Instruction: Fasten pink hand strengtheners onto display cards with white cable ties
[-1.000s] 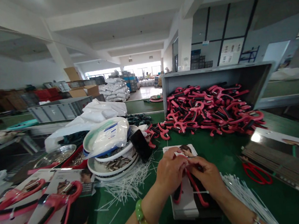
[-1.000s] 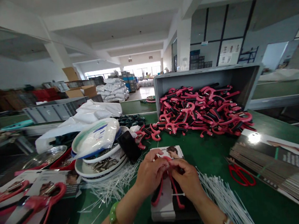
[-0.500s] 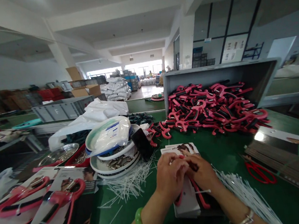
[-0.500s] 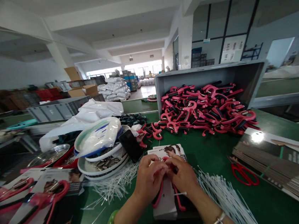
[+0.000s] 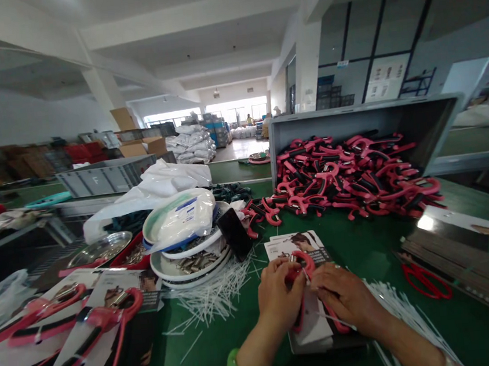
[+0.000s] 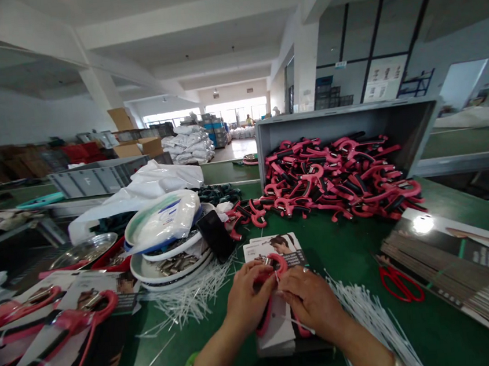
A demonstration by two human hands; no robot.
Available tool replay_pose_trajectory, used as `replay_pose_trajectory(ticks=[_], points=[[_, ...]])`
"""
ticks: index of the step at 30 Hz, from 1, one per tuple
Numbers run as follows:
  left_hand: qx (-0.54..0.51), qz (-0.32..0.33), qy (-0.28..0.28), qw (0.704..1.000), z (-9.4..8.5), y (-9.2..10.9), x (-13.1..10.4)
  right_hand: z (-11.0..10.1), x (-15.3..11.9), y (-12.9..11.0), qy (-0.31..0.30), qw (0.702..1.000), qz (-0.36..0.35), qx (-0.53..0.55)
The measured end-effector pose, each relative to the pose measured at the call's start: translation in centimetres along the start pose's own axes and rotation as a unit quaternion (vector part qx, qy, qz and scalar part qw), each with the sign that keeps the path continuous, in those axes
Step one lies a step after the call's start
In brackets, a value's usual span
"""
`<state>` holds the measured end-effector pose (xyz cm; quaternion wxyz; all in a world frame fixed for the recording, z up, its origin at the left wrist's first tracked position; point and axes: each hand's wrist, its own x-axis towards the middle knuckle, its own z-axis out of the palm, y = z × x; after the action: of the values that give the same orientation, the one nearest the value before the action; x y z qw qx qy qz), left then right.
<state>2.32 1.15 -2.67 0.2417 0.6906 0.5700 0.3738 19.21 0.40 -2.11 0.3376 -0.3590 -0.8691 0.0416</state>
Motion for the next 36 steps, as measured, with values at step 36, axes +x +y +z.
replay_pose_trajectory(ticks=[36], points=[[-0.219, -0.094, 0.037, 0.970, -0.8, -3.6, -5.3, -2.4, -1.2, -4.1, -0.038, 0.997, 0.045, 0.054]])
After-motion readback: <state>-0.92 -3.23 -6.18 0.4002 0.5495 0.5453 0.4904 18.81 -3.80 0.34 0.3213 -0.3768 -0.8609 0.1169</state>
